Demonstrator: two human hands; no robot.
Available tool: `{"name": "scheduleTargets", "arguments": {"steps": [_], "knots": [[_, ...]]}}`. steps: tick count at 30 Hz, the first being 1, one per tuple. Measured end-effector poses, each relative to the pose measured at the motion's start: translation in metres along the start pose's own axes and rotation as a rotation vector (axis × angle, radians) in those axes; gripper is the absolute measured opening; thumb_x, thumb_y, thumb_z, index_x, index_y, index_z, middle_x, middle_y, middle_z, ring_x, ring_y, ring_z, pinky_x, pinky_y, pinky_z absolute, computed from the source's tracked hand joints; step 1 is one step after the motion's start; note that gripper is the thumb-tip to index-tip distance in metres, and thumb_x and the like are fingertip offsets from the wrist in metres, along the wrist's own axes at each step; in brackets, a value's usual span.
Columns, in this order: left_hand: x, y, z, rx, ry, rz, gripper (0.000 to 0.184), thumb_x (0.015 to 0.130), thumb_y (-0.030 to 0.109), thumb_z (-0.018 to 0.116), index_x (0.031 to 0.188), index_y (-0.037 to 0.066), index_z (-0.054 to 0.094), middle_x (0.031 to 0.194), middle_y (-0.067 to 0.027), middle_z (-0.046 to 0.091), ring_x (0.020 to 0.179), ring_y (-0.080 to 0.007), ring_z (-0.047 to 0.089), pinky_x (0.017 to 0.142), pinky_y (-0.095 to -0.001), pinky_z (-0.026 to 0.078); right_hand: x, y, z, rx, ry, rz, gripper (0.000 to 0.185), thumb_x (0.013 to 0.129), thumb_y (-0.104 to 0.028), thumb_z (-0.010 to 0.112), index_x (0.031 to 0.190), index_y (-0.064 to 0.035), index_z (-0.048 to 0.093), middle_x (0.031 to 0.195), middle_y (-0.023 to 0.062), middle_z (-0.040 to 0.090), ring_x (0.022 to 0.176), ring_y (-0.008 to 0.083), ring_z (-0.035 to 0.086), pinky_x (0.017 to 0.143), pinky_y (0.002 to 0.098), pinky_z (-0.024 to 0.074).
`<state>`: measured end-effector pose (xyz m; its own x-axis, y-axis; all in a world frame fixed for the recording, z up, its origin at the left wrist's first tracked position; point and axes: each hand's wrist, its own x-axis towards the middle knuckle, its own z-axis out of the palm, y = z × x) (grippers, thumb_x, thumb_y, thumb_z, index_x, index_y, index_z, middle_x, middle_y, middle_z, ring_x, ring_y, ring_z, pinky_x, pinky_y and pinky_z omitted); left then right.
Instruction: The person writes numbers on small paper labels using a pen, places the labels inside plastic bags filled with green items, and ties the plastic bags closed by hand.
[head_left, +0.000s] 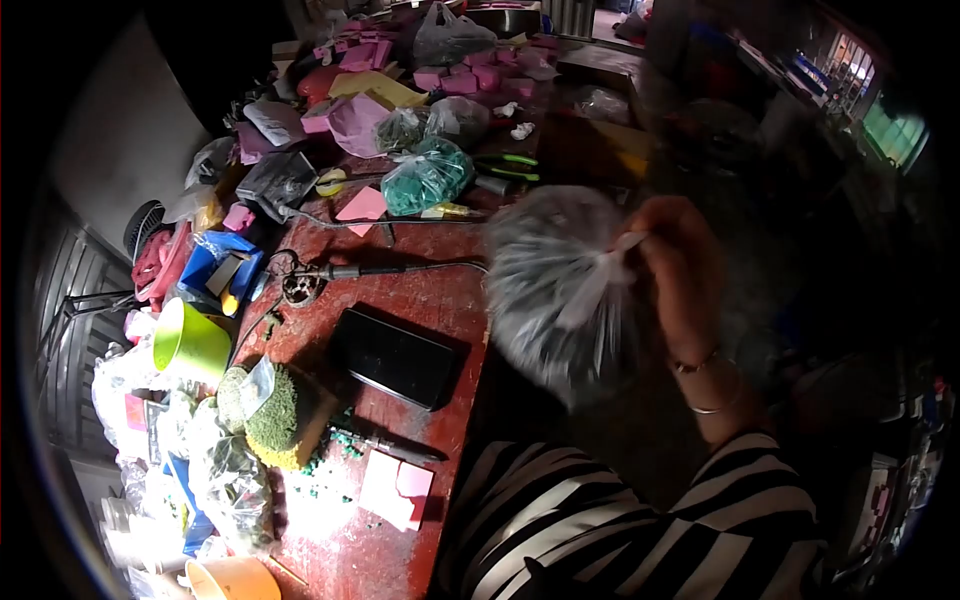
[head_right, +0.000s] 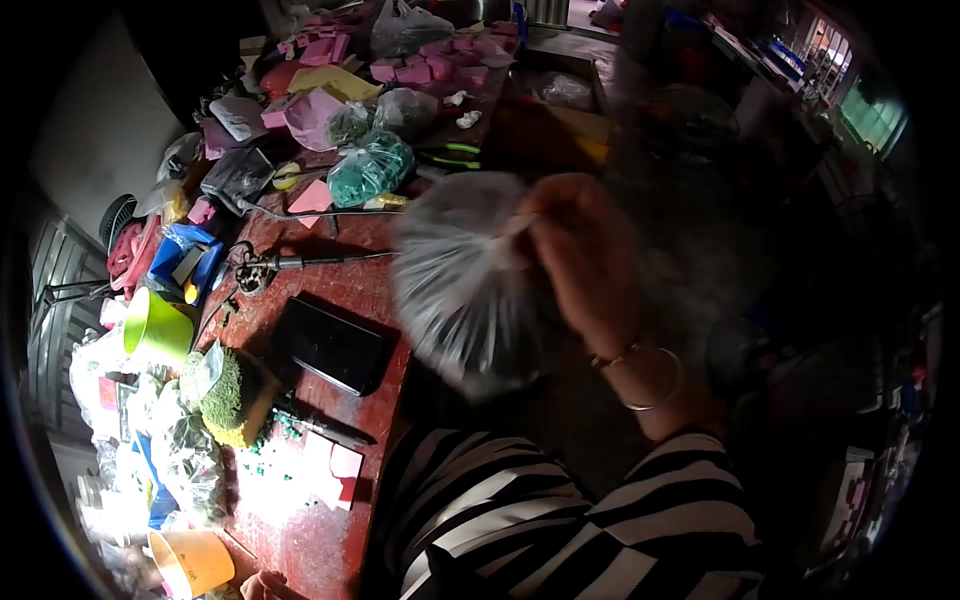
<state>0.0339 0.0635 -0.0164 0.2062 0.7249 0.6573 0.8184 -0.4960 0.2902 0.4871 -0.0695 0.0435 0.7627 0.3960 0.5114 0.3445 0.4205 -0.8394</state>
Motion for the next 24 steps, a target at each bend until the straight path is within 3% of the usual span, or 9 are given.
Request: {"name": "scheduleTargets", "arguments": {"steps": [2, 6, 8, 10, 11, 13, 21, 22, 24], "knots": [[0.003, 0.004, 0.005, 0.172, -0.016, 0.1, 0.014, 0.09, 0.007, 0.081, 0.088, 0.0, 0.069, 0.084, -0.0138, 0.07, 0.074, -0.0251, 0.067, 0.067, -0.0352, 0.056, 0.006, 0.031, -0.053, -0.132, 0.004, 0.028, 0.009, 0.102, -0.006, 0.059, 0.11, -0.0017, 0.061, 0.095, 0.0055, 0.07, 0.081, 0.0096, 0.067, 0.071, 0.0251, 0.0546], [0.015, 0.011, 0.016, -0.113, -0.115, 0.072, 0.016, 0.09, 0.01, 0.082, 0.086, 0.0, 0.071, 0.083, -0.0132, 0.071, 0.072, -0.0261, 0.068, 0.067, -0.0362, 0.057, -0.006, 0.15, -0.145, -0.403, 0.078, 0.204, 0.006, 0.1, -0.006, 0.061, 0.101, -0.0003, 0.062, 0.08, 0.0047, 0.07, 0.072, 0.0107, 0.07, 0.065, 0.0255, 0.0544], [0.019, 0.02, 0.016, 0.01, -0.093, 0.16, 0.015, 0.09, 0.011, 0.082, 0.087, 0.001, 0.071, 0.084, -0.012, 0.071, 0.073, -0.0253, 0.068, 0.067, -0.0355, 0.058, -0.028, 0.237, -0.196, -0.485, 0.207, 0.382, 0.005, 0.098, -0.005, 0.062, 0.097, -0.0009, 0.063, 0.079, 0.0071, 0.071, 0.066, 0.0124, 0.07, 0.063, 0.0269, 0.0547], [0.011, -0.005, 0.019, 0.012, -0.159, 0.145, 0.015, 0.092, 0.014, 0.082, 0.094, 0.002, 0.072, 0.086, -0.008, 0.072, 0.074, -0.0208, 0.069, 0.069, -0.032, 0.058, -0.056, 0.319, -0.242, -0.766, 0.261, 0.446, 0.016, 0.093, -0.018, 0.068, 0.094, -0.0021, 0.07, 0.082, 0.013, 0.074, 0.075, 0.0239, 0.074, 0.067, 0.0371, 0.0571], [0.005, -0.005, 0.021, 0.017, -0.157, 0.14, 0.015, 0.092, 0.014, 0.082, 0.094, 0.002, 0.072, 0.086, -0.008, 0.072, 0.074, -0.0208, 0.069, 0.069, -0.032, 0.058, -0.062, 0.324, -0.237, -1.163, 0.234, 0.471, 0.025, 0.096, -0.025, 0.066, 0.092, 0.0003, 0.069, 0.087, 0.016, 0.072, 0.079, 0.0257, 0.073, 0.067, 0.0399, 0.0586], [-0.002, -0.002, 0.026, 0.092, -0.126, 0.021, 0.018, 0.092, 0.015, 0.082, 0.099, 0.002, 0.071, 0.087, -0.0064, 0.072, 0.074, -0.0184, 0.069, 0.07, -0.0299, 0.058, -0.088, 0.387, -0.256, -0.998, 0.443, 0.738, 0.043, 0.091, -0.04, 0.067, 0.098, 0.002, 0.075, 0.09, 0.0267, 0.074, 0.088, 0.0419, 0.074, 0.071, 0.0485, 0.0561], [0.009, -0.007, 0.027, 0.107, -0.114, 0.145, 0.017, 0.093, 0.019, 0.081, 0.095, 0.004, 0.074, 0.083, -0.0073, 0.073, 0.069, -0.0206, 0.069, 0.066, -0.0315, 0.058, -0.095, 0.499, -0.243, -1.325, 0.337, 0.916, 0.046, 0.091, -0.046, 0.064, 0.108, -0.0069, 0.08, 0.103, 0.0215, 0.076, 0.099, 0.0418, 0.073, 0.084, 0.0514, 0.0588], [0.005, -0.008, 0.028, 0.117, -0.116, 0.138, 0.017, 0.093, 0.019, 0.081, 0.095, 0.004, 0.074, 0.083, -0.0074, 0.073, 0.069, -0.0209, 0.069, 0.066, -0.0317, 0.058, -0.102, 0.515, -0.258, -1.427, 0.19, 0.494, 0.048, 0.094, -0.049, 0.06, 0.114, -0.0092, 0.078, 0.109, 0.0222, 0.075, 0.105, 0.041, 0.071, 0.091, 0.0524, 0.0561], [0.001, -0.014, 0.033, 0.16, -0.12, 0.109, 0.013, 0.093, 0.015, 0.079, 0.091, 0.004, 0.074, 0.081, -0.0077, 0.073, 0.067, -0.0211, 0.067, 0.064, -0.0325, 0.057, -0.109, 0.55, -0.304, -1.722, -0.059, 0.154, 0.047, 0.099, -0.05, 0.055, 0.121, -0.0132, 0.075, 0.119, 0.0225, 0.072, 0.112, 0.0401, 0.068, 0.101, 0.0535, 0.0515]]}}
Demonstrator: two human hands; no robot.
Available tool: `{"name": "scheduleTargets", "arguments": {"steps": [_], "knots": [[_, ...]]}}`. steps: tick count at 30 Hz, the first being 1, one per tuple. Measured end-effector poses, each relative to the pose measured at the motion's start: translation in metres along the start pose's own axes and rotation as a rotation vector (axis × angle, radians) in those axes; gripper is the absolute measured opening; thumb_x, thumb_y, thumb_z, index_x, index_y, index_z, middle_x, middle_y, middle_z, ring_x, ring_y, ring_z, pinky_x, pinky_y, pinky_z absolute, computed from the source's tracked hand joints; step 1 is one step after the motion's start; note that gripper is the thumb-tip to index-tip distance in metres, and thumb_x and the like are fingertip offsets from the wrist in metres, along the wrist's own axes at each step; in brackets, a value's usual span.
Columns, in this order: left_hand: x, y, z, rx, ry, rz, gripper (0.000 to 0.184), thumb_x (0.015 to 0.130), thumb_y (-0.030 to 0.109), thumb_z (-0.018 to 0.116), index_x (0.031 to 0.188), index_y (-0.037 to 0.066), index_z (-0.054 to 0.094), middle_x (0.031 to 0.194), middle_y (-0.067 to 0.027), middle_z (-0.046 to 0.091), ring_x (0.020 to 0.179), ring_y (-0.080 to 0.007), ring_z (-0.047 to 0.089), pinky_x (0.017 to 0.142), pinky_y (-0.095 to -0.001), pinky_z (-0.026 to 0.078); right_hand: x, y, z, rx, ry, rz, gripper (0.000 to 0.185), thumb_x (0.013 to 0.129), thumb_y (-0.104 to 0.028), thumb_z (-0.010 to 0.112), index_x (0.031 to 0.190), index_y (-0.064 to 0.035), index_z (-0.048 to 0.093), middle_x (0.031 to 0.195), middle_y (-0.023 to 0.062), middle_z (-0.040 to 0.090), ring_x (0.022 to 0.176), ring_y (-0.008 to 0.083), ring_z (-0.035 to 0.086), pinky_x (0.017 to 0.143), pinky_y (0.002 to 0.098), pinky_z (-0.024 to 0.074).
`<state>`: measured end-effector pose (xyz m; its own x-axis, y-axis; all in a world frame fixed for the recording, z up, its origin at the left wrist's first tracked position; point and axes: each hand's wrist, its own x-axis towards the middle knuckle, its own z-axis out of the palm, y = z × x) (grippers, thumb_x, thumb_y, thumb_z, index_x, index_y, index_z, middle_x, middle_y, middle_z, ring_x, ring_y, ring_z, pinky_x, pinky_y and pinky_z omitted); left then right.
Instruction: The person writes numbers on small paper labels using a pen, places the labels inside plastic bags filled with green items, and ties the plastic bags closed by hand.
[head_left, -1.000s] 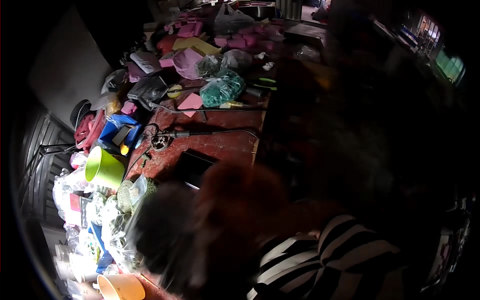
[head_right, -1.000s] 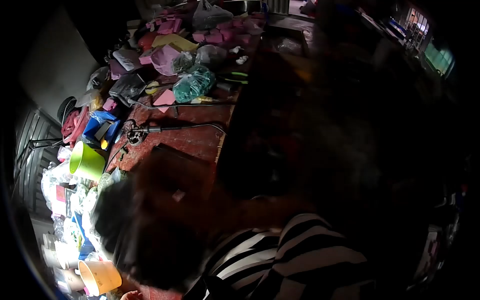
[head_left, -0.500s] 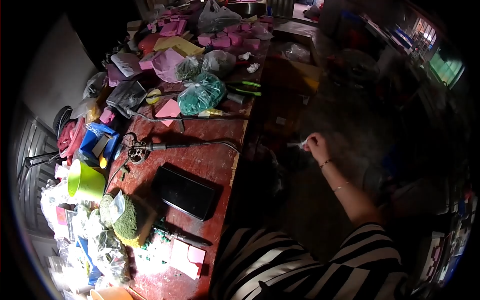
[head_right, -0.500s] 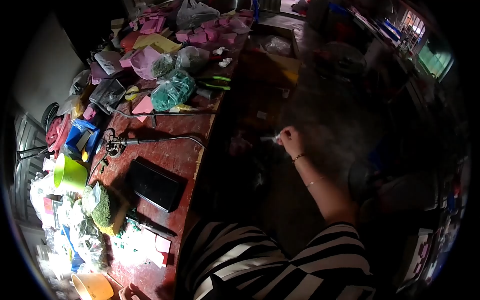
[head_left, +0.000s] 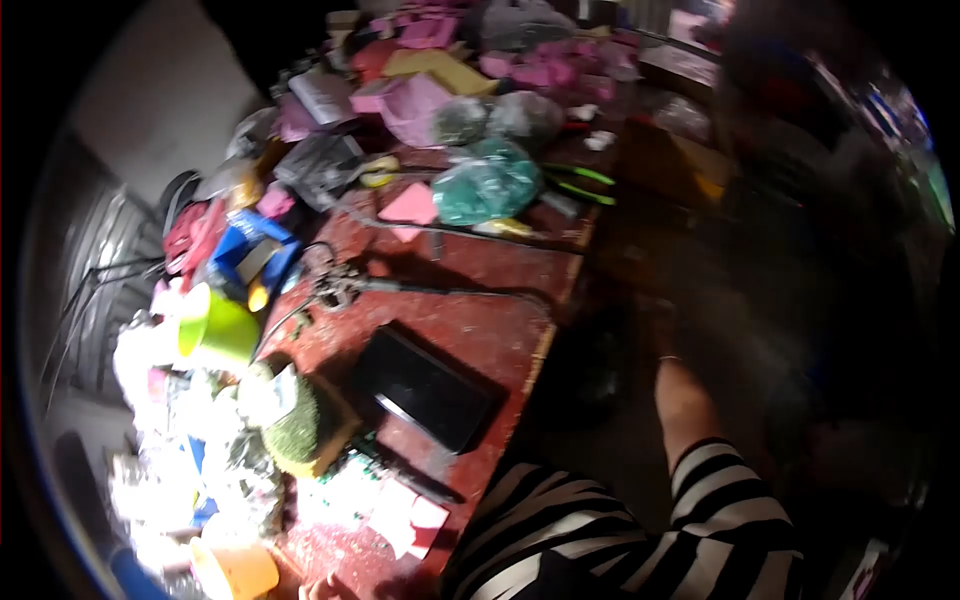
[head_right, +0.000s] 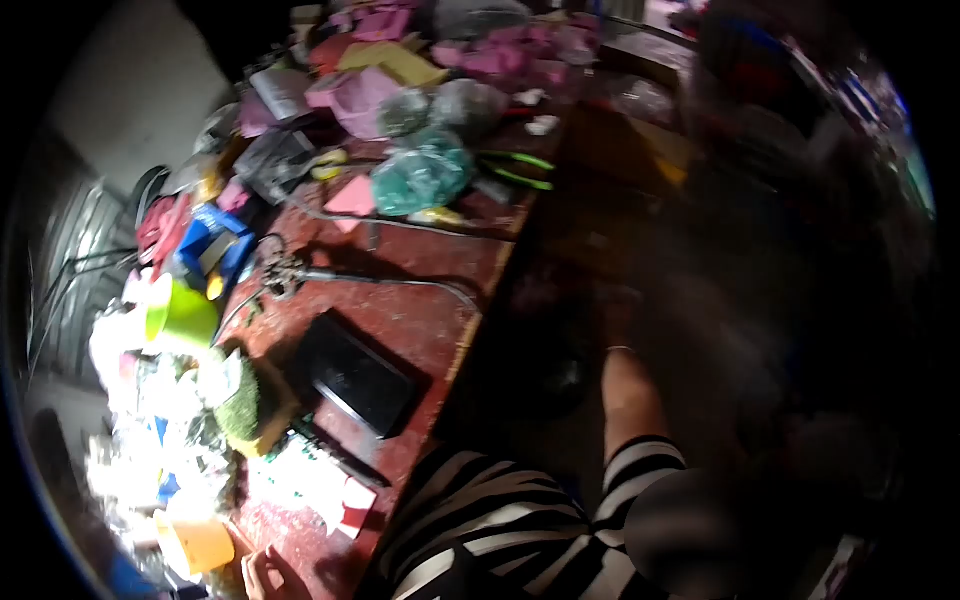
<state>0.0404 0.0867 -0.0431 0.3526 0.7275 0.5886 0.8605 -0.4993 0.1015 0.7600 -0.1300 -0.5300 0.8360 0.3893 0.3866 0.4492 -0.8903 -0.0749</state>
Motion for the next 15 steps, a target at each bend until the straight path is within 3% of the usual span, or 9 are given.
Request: {"name": "scheduleTargets", "arguments": {"steps": [1, 3, 6, 8, 10, 12, 13, 14, 15], "knots": [[0.001, -0.004, -0.002, 0.025, -0.012, -0.024, 0.01, 0.093, 0.011, 0.077, 0.087, 0.003, 0.074, 0.08, -0.008, 0.073, 0.066, -0.0213, 0.066, 0.063, -0.0332, 0.055, 0.009, -0.007, 0.023, -0.25, -0.106, -0.014, 0.045, 0.101, -0.049, 0.053, 0.122, -0.015, 0.074, 0.122, 0.022, 0.071, 0.115, 0.04, 0.066, 0.104, 0.0536, 0.0496], [0.041, -0.01, -0.019, -0.075, -0.14, 0.037, 0.006, 0.093, 0.0, 0.07, 0.093, 0.001, 0.065, 0.085, -0.0146, 0.063, 0.075, -0.0328, 0.063, 0.067, -0.0392, 0.052, 0.012, -0.019, 0.003, -0.145, -0.243, 0.097, 0.044, 0.1, -0.048, 0.054, 0.12, -0.0143, 0.075, 0.12, 0.0219, 0.071, 0.112, 0.0398, 0.066, 0.101, 0.0532, 0.0501], [0.093, -0.007, -0.027, -0.042, -0.016, 0.014, 0.004, 0.093, 0.0, 0.068, 0.094, 0.002, 0.065, 0.087, -0.016, 0.065, 0.078, -0.0369, 0.064, 0.073, -0.0432, 0.052, 0.012, -0.029, -0.018, 0.001, -0.333, 0.218, 0.043, 0.099, -0.047, 0.056, 0.117, -0.0134, 0.075, 0.116, 0.0216, 0.071, 0.108, 0.0396, 0.067, 0.098, 0.0527, 0.0509], [0.111, -0.036, -0.021, -0.081, 0.02, -0.066, 0.013, 0.095, 0.003, 0.07, 0.108, 0.001, 0.069, 0.104, -0.0157, 0.072, 0.09, -0.0282, 0.071, 0.078, -0.039, 0.056, 0.011, -0.041, -0.033, 0.05, -0.38, 0.239, 0.042, 0.098, -0.046, 0.057, 0.115, -0.0128, 0.075, 0.113, 0.0214, 0.071, 0.105, 0.0395, 0.067, 0.095, 0.0524, 0.0515], [0.135, -0.063, 0.005, -0.217, 0.068, -0.15, 0.025, 0.097, 0.007, 0.071, 0.121, 0.002, 0.068, 0.11, -0.012, 0.072, 0.09, -0.0157, 0.07, 0.07, -0.0289, 0.058, 0.004, -0.041, -0.039, 0.069, -0.422, 0.244, 0.041, 0.097, -0.045, 0.058, 0.113, -0.0121, 0.075, 0.11, 0.0212, 0.071, 0.103, 0.0393, 0.068, 0.093, 0.0521, 0.052], [0.156, -0.081, 0.029, -0.17, -0.083, -0.296, 0.041, 0.094, 0.009, 0.075, 0.132, 0.002, 0.063, 0.118, -0.0149, 0.068, 0.09, -0.0172, 0.068, 0.071, -0.029, 0.058, -0.005, -0.044, -0.052, 0.078, -0.463, 0.194, 0.04, 0.096, -0.044, 0.058, 0.111, -0.0115, 0.075, 0.108, 0.021, 0.072, 0.1, 0.0392, 0.068, 0.09, 0.0517, 0.0526], [0.164, -0.08, 0.039, -0.053, -0.053, -0.216, 0.046, 0.091, 0.016, 0.08, 0.131, 0.002, 0.063, 0.119, -0.0188, 0.068, 0.092, -0.0248, 0.069, 0.077, -0.0355, 0.058, -0.013, -0.045, -0.061, 0.081, -0.487, 0.153, 0.039, 0.096, -0.044, 0.059, 0.11, -0.0112, 0.076, 0.106, 0.0209, 0.072, 0.099, 0.0391, 0.068, 0.089, 0.0515, 0.0528], [0.162, -0.117, 0.071, 0.091, 0.1, 0.011, 0.049, 0.088, 0.021, 0.081, 0.13, 0.001, 0.063, 0.118, -0.0214, 0.068, 0.095, -0.034, 0.069, 0.085, -0.0413, 0.056, -0.024, -0.05, -0.07, 0.085, -0.523, 0.098, 0.039, 0.095, -0.043, 0.059, 0.109, -0.0109, 0.076, 0.105, 0.0209, 0.072, 0.097, 0.0391, 0.069, 0.088, 0.0514, 0.0531], [0.168, -0.11, 0.076, 0.027, 0.041, -0.086, 0.048, 0.088, 0.022, 0.08, 0.127, -0.001, 0.063, 0.117, -0.0234, 0.068, 0.099, -0.0413, 0.068, 0.093, -0.0441, 0.054, -0.033, -0.054, -0.081, 0.088, -0.559, 0.027, 0.039, 0.095, -0.043, 0.06, 0.108, -0.0105, 0.076, 0.104, 0.0208, 0.072, 0.096, 0.039, 0.069, 0.087, 0.0512, 0.0534]]}}
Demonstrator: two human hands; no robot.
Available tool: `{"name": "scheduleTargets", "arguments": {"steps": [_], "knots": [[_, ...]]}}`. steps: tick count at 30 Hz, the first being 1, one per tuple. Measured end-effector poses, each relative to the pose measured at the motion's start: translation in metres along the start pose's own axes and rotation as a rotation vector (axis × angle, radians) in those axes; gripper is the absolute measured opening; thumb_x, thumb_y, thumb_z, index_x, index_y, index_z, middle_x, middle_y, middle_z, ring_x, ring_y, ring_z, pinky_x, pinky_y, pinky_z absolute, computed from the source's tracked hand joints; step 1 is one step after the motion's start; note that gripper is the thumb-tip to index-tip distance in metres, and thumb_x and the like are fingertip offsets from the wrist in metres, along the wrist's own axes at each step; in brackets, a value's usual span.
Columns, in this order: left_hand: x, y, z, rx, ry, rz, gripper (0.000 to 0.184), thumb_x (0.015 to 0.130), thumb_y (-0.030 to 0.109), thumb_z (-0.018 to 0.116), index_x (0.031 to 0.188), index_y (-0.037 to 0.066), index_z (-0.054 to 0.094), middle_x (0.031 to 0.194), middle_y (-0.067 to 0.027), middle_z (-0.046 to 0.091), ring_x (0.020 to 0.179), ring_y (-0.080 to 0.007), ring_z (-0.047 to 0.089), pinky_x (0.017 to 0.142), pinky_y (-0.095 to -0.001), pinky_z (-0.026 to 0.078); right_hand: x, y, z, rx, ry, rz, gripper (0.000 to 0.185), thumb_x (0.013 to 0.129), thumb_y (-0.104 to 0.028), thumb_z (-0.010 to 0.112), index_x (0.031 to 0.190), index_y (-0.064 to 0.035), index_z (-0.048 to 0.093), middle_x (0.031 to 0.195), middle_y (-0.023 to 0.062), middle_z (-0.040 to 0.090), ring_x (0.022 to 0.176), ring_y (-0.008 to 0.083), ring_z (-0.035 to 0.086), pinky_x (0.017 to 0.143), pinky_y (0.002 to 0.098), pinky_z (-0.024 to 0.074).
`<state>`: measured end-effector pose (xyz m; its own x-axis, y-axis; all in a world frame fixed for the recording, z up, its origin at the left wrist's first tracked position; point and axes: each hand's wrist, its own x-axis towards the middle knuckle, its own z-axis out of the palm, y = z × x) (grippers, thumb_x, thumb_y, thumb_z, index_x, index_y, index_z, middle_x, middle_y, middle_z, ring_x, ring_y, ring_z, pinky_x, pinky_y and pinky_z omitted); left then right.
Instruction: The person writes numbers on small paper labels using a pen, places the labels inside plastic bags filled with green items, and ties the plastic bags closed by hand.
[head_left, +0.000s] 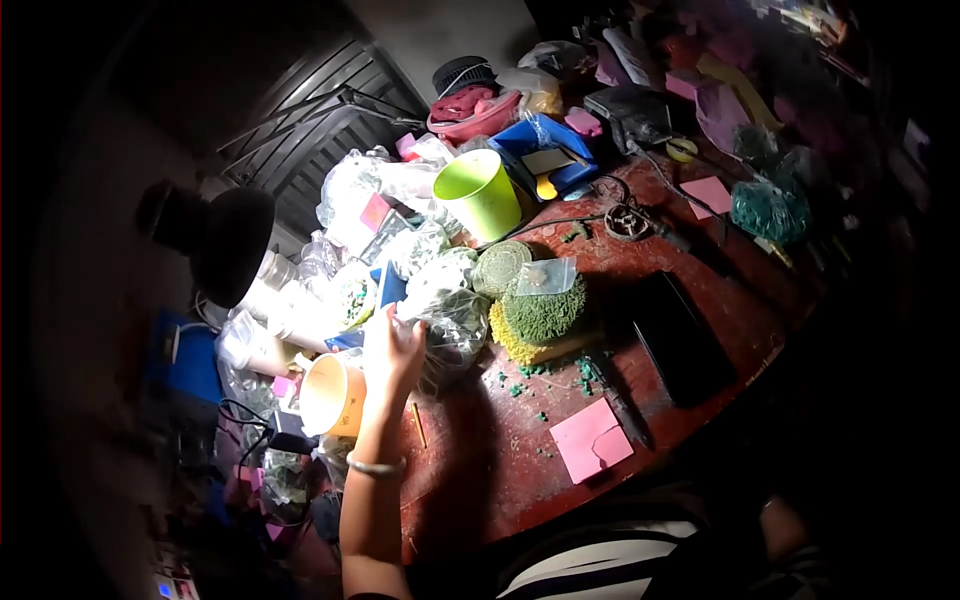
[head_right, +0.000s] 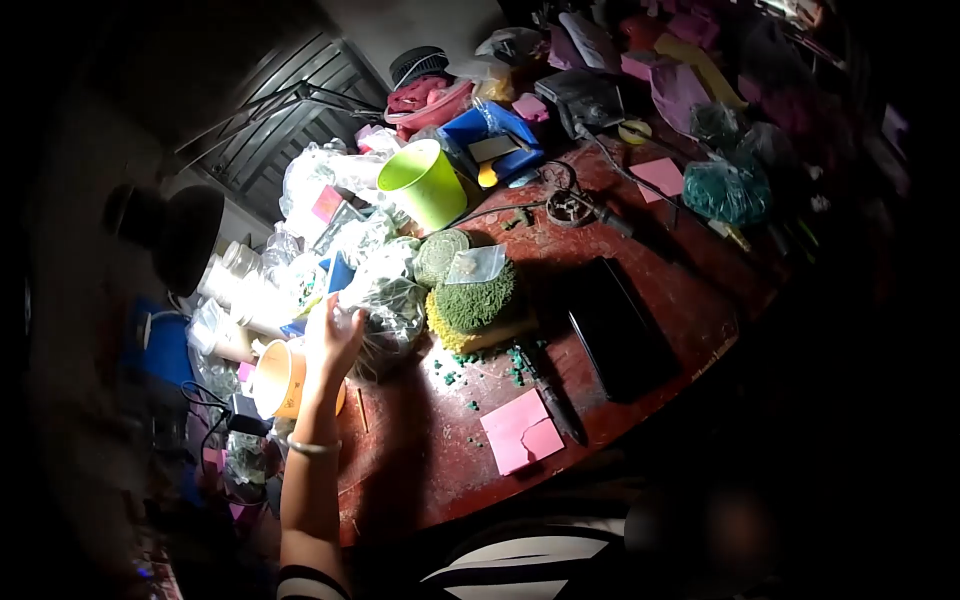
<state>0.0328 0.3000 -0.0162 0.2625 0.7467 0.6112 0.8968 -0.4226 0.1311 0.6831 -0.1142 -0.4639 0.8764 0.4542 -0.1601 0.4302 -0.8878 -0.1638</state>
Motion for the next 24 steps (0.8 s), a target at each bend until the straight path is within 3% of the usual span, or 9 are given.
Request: {"name": "scheduleTargets", "arguments": {"steps": [3, 5, 6, 10, 13, 15, 16, 17, 24], "knots": [[0.009, -0.004, 0.006, -0.019, -0.153, -0.143, 0.038, 0.089, 0.016, 0.079, 0.12, -0.002, 0.066, 0.108, -0.0188, 0.071, 0.1, -0.0335, 0.069, 0.09, -0.0401, 0.055, -0.054, -0.021, -0.012, -0.09, -0.211, -0.254, 0.037, 0.094, -0.042, 0.061, 0.105, -0.0096, 0.076, 0.1, 0.0205, 0.072, 0.092, 0.0388, 0.069, 0.083, 0.0507, 0.0542], [0.0, -0.024, 0.021, -0.323, 0.017, -0.238, 0.028, 0.09, 0.011, 0.079, 0.112, -0.003, 0.068, 0.094, -0.01, 0.07, 0.089, -0.0197, 0.067, 0.079, -0.0326, 0.053, -0.102, -0.048, -0.042, -0.179, -0.407, -0.454, 0.036, 0.093, -0.041, 0.062, 0.103, -0.009, 0.076, 0.097, 0.0203, 0.072, 0.089, 0.0386, 0.07, 0.08, 0.0504, 0.0547], [0.006, -0.001, -0.009, -0.404, -0.046, -0.284, 0.021, 0.091, 0.006, 0.077, 0.108, -0.004, 0.069, 0.09, -0.003, 0.068, 0.082, -0.0087, 0.06, 0.07, -0.0249, 0.048, -0.129, -0.067, -0.061, -0.23, -0.515, -0.571, 0.036, 0.092, -0.04, 0.063, 0.102, -0.0086, 0.076, 0.096, 0.0202, 0.072, 0.088, 0.0386, 0.07, 0.079, 0.0502, 0.055], [0.001, 0.039, -0.07, -0.679, -0.092, -0.363, 0.025, 0.091, -0.002, 0.075, 0.114, -0.007, 0.066, 0.104, -0.0066, 0.073, 0.088, -0.0096, 0.065, 0.075, -0.0248, 0.053, -0.199, -0.132, -0.148, -0.442, -0.818, -0.898, 0.035, 0.09, -0.039, 0.065, 0.098, -0.0074, 0.077, 0.09, 0.0198, 0.073, 0.082, 0.0383, 0.071, 0.074, 0.0495, 0.0561], [-0.013, 0.04, -0.088, -1.054, -0.116, -0.339, 0.028, 0.093, -0.004, 0.074, 0.119, -0.005, 0.064, 0.106, -0.0073, 0.073, 0.091, -0.0113, 0.067, 0.08, -0.026, 0.055, -0.228, -0.198, -0.234, -0.431, -0.726, -1.154, 0.034, 0.089, -0.037, 0.066, 0.095, -0.0064, 0.077, 0.086, 0.0196, 0.073, 0.078, 0.0381, 0.071, 0.071, 0.049, 0.0569], [-0.024, 0.039, -0.093, -1.076, -0.157, -0.36, 0.027, 0.093, -0.003, 0.074, 0.119, -0.005, 0.064, 0.105, -0.0063, 0.073, 0.089, -0.01, 0.067, 0.079, -0.0245, 0.054, -0.25, -0.254, -0.314, 0.006, -0.614, -1.332, 0.026, 0.089, -0.029, 0.074, 0.098, -0.0043, 0.075, 0.087, 0.0166, 0.074, 0.078, 0.0332, 0.073, 0.07, 0.0418, 0.0587], [-0.029, 0.039, -0.094, -1.097, -0.207, -0.367, 0.027, 0.093, -0.003, 0.075, 0.118, -0.004, 0.065, 0.104, -0.0053, 0.072, 0.088, -0.0087, 0.066, 0.077, -0.023, 0.053, -0.263, -0.282, -0.348, 0.365, -0.783, -1.309, 0.021, 0.094, -0.024, 0.073, 0.097, -0.0025, 0.073, 0.086, 0.0153, 0.074, 0.078, 0.032, 0.073, 0.071, 0.039, 0.0582], [-0.035, 0.046, -0.095, -1.103, -0.218, -0.391, 0.018, 0.094, -0.001, 0.076, 0.11, -0.001, 0.068, 0.096, 0.0008, 0.07, 0.084, -0.0033, 0.061, 0.075, -0.0194, 0.049, -0.272, -0.305, -0.378, 0.426, -0.918, -1.312, 0.019, 0.097, -0.019, 0.07, 0.099, -0.0012, 0.073, 0.088, 0.0143, 0.074, 0.08, 0.0314, 0.073, 0.073, 0.0371, 0.0582], [-0.068, 0.05, -0.089, -1.173, -0.361, -0.601, 0.014, 0.097, 0.006, 0.074, 0.109, 0.0, 0.07, 0.088, 0.0021, 0.072, 0.078, -0.0036, 0.064, 0.068, -0.0189, 0.048, -0.31, -0.403, -0.394, 0.648, -0.502, -1.595, 0.017, 0.092, -0.009, 0.074, 0.104, -0.0027, 0.065, 0.091, 0.0142, 0.068, 0.08, 0.0325, 0.07, 0.068, 0.0394, 0.0549]]}}
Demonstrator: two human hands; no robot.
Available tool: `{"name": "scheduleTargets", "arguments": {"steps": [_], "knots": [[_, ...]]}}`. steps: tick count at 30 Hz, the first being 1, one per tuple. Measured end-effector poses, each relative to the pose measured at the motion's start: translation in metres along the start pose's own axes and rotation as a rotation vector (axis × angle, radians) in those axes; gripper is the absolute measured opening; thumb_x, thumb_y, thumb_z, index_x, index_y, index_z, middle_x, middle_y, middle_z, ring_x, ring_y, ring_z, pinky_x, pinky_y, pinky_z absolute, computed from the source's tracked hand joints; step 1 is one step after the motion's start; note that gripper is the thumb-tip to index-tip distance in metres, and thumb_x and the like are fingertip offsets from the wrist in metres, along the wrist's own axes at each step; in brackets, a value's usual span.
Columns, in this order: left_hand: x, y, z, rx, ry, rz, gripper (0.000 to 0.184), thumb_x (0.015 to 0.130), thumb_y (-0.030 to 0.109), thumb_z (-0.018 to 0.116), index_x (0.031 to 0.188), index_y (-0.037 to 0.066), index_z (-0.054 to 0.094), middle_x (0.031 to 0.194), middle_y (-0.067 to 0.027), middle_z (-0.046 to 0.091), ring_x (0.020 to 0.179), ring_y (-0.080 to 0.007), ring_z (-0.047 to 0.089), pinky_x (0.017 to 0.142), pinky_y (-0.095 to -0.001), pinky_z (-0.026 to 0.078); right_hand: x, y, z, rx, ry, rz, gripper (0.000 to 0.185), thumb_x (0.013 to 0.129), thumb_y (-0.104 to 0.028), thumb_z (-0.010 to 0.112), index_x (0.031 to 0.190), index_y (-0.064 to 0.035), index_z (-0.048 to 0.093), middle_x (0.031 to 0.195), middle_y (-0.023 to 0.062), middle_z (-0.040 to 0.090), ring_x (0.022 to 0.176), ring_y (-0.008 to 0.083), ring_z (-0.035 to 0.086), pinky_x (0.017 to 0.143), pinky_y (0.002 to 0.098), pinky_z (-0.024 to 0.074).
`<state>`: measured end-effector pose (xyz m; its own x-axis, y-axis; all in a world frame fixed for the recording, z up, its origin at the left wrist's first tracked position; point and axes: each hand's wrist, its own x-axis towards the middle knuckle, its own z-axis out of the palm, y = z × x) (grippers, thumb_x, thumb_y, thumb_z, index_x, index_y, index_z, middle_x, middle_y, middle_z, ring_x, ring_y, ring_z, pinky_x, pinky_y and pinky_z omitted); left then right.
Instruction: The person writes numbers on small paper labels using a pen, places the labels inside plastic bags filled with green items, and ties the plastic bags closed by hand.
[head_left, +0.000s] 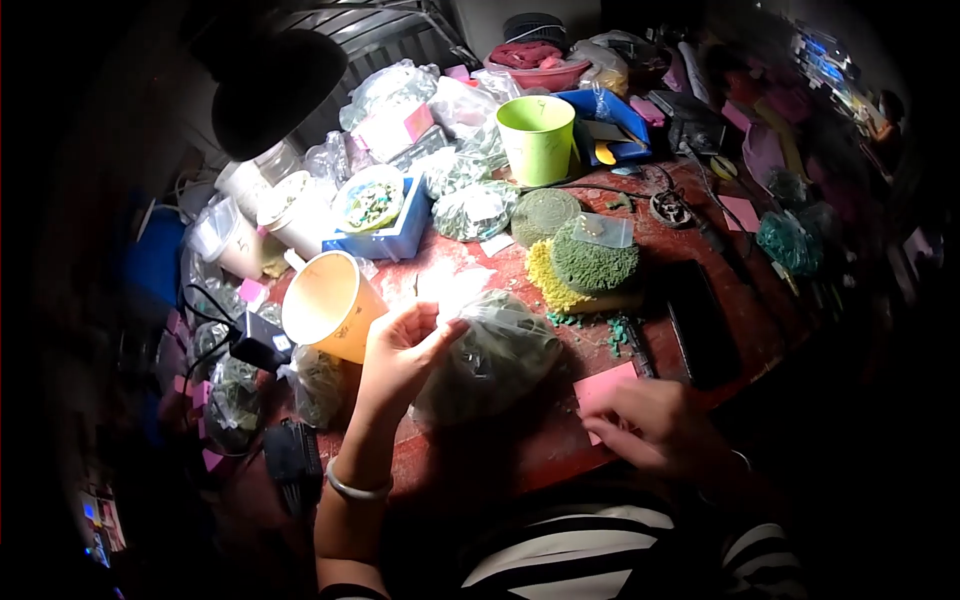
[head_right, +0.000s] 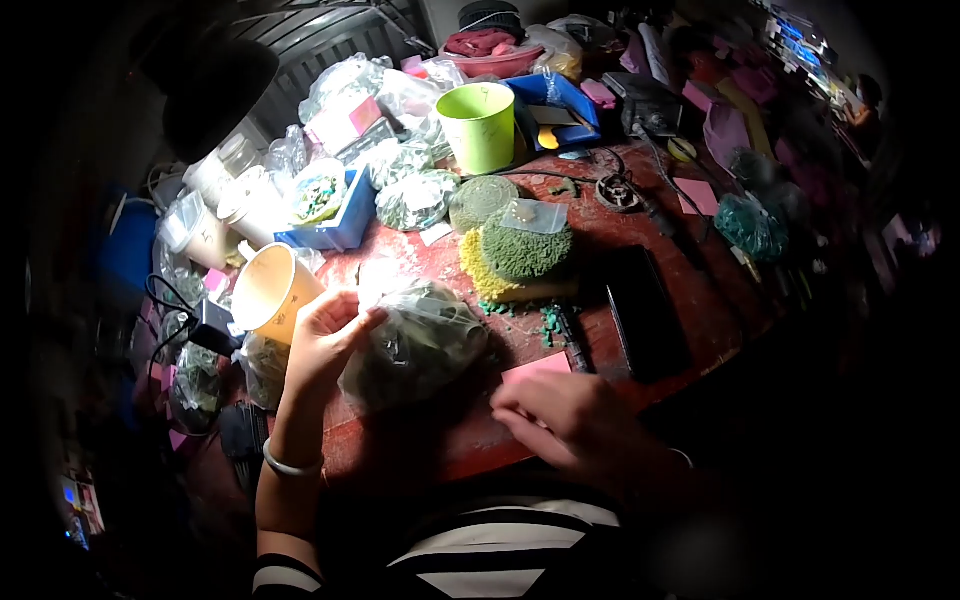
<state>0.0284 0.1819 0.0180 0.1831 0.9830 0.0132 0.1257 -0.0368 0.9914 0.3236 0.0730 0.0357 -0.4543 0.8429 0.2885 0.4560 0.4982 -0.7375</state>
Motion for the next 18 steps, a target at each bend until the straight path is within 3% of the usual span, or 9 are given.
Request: {"name": "scheduleTargets", "arguments": {"steps": [4, 6, 8, 10, 12, 13, 16, 17, 18], "knots": [[-0.006, -0.004, -0.008, -0.143, -0.103, 0.086, 0.031, 0.095, -0.003, 0.072, 0.123, -0.005, 0.06, 0.11, -0.0059, 0.069, 0.098, -0.0101, 0.066, 0.09, -0.0251, 0.055, 0.054, 0.004, 0.026, -0.134, 0.145, -0.149, 0.034, 0.09, -0.007, 0.075, 0.118, 0.0011, 0.058, 0.111, 0.0207, 0.063, 0.096, 0.0381, 0.068, 0.08, 0.0427, 0.055], [-0.012, -0.003, -0.013, -0.085, -0.106, 0.041, 0.037, 0.093, -0.005, 0.073, 0.127, -0.003, 0.058, 0.111, -0.0057, 0.067, 0.102, -0.0106, 0.065, 0.091, -0.0256, 0.054, 0.08, 0.012, 0.034, -0.086, 0.126, -0.18, 0.036, 0.09, -0.008, 0.073, 0.119, 0.0045, 0.056, 0.113, 0.0238, 0.058, 0.099, 0.0414, 0.065, 0.088, 0.0442, 0.0537], [-0.018, 0.002, -0.01, -0.15, -0.152, 0.059, 0.037, 0.092, -0.007, 0.071, 0.126, -0.002, 0.058, 0.11, -0.0053, 0.066, 0.101, -0.0108, 0.064, 0.091, -0.0262, 0.054, 0.099, 0.017, 0.039, -0.11, 0.092, -0.188, 0.033, 0.091, -0.007, 0.073, 0.118, 0.0058, 0.06, 0.119, 0.0196, 0.06, 0.086, 0.031, 0.065, 0.081, 0.0397, 0.0546], [-0.023, -0.002, -0.008, -0.112, -0.153, 0.103, 0.038, 0.09, -0.008, 0.071, 0.126, -0.001, 0.058, 0.113, -0.0058, 0.065, 0.102, -0.0114, 0.064, 0.092, -0.0271, 0.053, 0.11, 0.025, 0.046, -0.18, 0.067, -0.249, 0.029, 0.091, -0.009, 0.073, 0.114, 0.0062, 0.064, 0.118, 0.0206, 0.063, 0.091, 0.0307, 0.068, 0.083, 0.0387, 0.0551], [-0.026, -0.007, -0.004, -0.153, -0.127, 0.174, 0.04, 0.089, -0.009, 0.072, 0.125, 0.0, 0.057, 0.115, -0.0059, 0.064, 0.103, -0.0119, 0.063, 0.093, -0.0279, 0.053, 0.12, 0.021, 0.052, 0.059, 0.053, -0.22, 0.022, 0.09, -0.009, 0.074, 0.106, 0.0053, 0.068, 0.114, 0.0208, 0.067, 0.095, 0.0318, 0.071, 0.084, 0.0388, 0.0555], [-0.028, -0.01, -0.003, -0.193, -0.112, 0.186, 0.041, 0.088, -0.009, 0.072, 0.124, 0.001, 0.056, 0.115, -0.006, 0.063, 0.103, -0.0124, 0.063, 0.094, -0.0283, 0.053, 0.12, 0.018, 0.054, 0.11, 0.119, -0.187, 0.019, 0.088, -0.008, 0.075, 0.103, 0.0029, 0.068, 0.101, 0.0178, 0.071, 0.092, 0.03, 0.072, 0.082, 0.0376, 0.056], [-0.032, -0.011, -0.003, -0.156, -0.101, 0.185, 0.039, 0.089, -0.009, 0.071, 0.124, 0.0, 0.055, 0.115, -0.0054, 0.063, 0.102, -0.0126, 0.064, 0.094, -0.0285, 0.053, 0.118, 0.013, 0.049, 0.066, 0.08, -0.125, 0.016, 0.088, -0.007, 0.075, 0.101, 0.0009, 0.069, 0.095, 0.0157, 0.072, 0.086, 0.0297, 0.073, 0.08, 0.0361, 0.056], [-0.032, -0.011, -0.003, -0.158, -0.101, 0.184, 0.039, 0.089, -0.009, 0.071, 0.124, 0.0, 0.055, 0.115, -0.0054, 0.063, 0.102, -0.0126, 0.064, 0.094, -0.0285, 0.053, 0.119, 0.021, 0.056, 0.078, 0.205, -0.257, 0.012, 0.088, -0.005, 0.07, 0.099, -0.0006, 0.066, 0.082, 0.0175, 0.067, 0.075, 0.0347, 0.069, 0.066, 0.0401, 0.053], [-0.033, -0.012, -0.003, -0.11, -0.095, 0.185, 0.038, 0.089, -0.01, 0.07, 0.122, 0.001, 0.056, 0.113, -0.0052, 0.063, 0.103, -0.0123, 0.063, 0.094, -0.0277, 0.052, 0.117, 0.021, 0.057, 0.076, 0.205, -0.255, 0.012, 0.088, -0.005, 0.07, 0.099, -0.0006, 0.066, 0.082, 0.0175, 0.067, 0.075, 0.0347, 0.069, 0.066, 0.0401, 0.053]]}}
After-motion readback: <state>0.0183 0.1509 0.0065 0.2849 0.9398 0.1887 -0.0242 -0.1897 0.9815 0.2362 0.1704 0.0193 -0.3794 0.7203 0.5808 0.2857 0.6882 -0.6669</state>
